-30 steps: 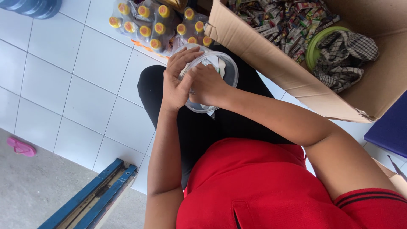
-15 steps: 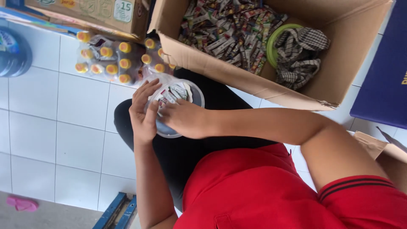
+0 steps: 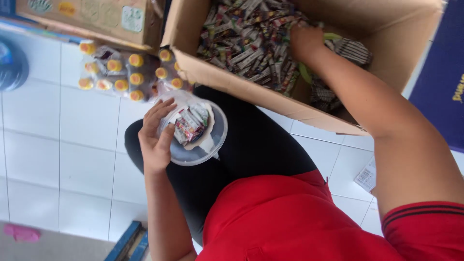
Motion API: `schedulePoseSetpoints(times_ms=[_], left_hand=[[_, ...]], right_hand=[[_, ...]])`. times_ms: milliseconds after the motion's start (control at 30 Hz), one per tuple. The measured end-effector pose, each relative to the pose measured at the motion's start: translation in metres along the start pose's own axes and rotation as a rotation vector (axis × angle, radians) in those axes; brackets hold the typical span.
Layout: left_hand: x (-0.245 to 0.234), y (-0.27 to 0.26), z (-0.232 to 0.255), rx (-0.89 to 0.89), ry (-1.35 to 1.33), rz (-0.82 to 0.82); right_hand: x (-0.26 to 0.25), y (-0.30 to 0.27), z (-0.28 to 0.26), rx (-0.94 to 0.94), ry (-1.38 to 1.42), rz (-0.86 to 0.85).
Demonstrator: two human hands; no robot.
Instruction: The person sits on the floor and sorts small snack packets from a large cardboard box into a clear plastic container held on their lap. They pick up packets one by one and place them into the container.
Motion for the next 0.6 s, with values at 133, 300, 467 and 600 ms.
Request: schedulePoseSetpoints(times_ms=[133,300,467,600], left_hand=[[-0.003,0.000,-0.002,-0.011,0.045,0.030],[-0.001,0.000,0.003,0.026,0.043,0.028],[0.000,0.000,0.003,0.049,0.039,0.034],[-0.001,0.000,0.004,0.076,0.033,0.023]], right_hand=[[-0.002,-0.008,-0.002,-0.061,-0.003,0.178],[-0.108,-0.014,0.031,0.027,0.524,0.268],[-0.325,-0.089,-0.019,-0.050,1.056,0.199],[-0.417,-0.149,-0.087,-0.297,1.402,0.209]])
Point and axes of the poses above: each hand's wrist, its own y-axis towards the middle knuckle, its own x-axis out of the palm, z = x × y, the point moved 1 cm from there along y, towards the middle knuckle, and after that the axes turned 14 degrees about z, right-handed, at the moved point
